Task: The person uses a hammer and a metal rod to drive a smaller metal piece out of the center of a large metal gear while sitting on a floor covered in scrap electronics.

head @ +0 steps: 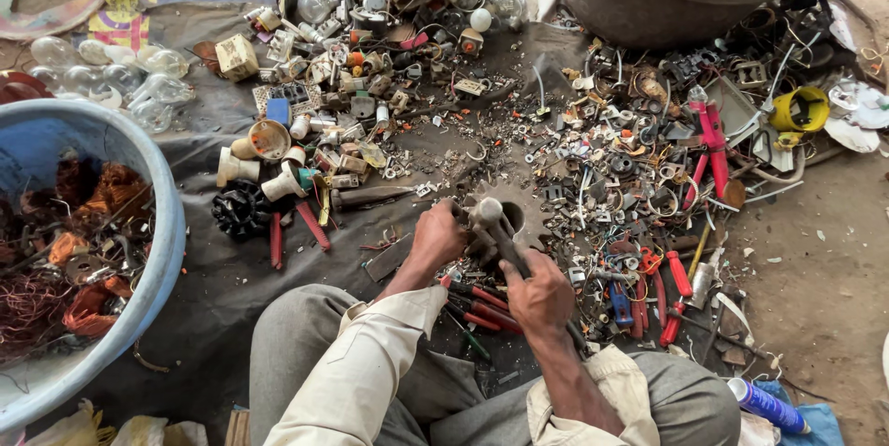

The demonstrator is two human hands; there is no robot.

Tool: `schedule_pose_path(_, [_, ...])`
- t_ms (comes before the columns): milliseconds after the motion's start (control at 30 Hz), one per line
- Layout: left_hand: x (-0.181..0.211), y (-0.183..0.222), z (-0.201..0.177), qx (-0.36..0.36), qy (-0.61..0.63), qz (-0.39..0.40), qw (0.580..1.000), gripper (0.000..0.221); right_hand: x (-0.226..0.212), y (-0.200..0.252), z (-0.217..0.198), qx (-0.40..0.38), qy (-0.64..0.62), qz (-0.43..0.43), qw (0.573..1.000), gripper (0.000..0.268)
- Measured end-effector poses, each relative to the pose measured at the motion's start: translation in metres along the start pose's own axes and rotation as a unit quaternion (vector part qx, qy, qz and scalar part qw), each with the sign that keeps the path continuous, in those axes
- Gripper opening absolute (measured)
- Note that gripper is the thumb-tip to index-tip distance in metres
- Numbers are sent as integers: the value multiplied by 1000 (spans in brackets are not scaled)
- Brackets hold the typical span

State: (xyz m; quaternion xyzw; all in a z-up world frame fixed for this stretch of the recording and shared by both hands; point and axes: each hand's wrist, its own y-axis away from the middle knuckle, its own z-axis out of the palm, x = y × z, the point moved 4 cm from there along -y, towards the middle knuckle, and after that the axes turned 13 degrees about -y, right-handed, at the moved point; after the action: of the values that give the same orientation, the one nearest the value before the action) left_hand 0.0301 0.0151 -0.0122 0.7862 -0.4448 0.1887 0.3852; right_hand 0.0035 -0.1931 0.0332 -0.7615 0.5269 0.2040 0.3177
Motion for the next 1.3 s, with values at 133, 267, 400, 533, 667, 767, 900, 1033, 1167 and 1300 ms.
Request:
schedule_pose_path(133, [-3,1,-2,-2,38,0,999,31,-2,2,-2,5,-15,2,1000,36])
schedule_pose_path(267, [0,1,-2,16,-2,31,999,33,-4,-1,1,-10,4,13,1000,34])
schedule_pose_path(400, [-3,1,-4,6,-30,18,999,27,-2,-5,-3,8,-44,68,997,38])
schedule_pose_path(533, [-5,11,-24,17,-61,6,998,35,6,-6,-16,33,-69,167,983,39])
schedule_pose_path(667, [-5,21,-36,7,-52,-24,998,33,13,-3,-20,53,-91,121,987,41])
schedule_pose_path(767, [-4,22,-36,-8,-65,-38,997,32,17,4,-9,0,-20,129,991,31])
schedule_pose_path(900, [-5,22,-36,-1,-64,-24,998,30,14,1,4,7,-17,23,1000,29])
schedule_pose_path(1033, [-11,19,-35,-1,-59,-36,998,30,17,8,-1,31,-4,16,999,28])
schedule_pose_path(1167, [-9,17,-33,-2,-77,-29,997,31,14,8,4,-13,21,62,998,31])
schedule_pose_path(1300, [-9,23,-39,19,-56,-11,998,30,-2,2,-4,17,-11,28,999,32])
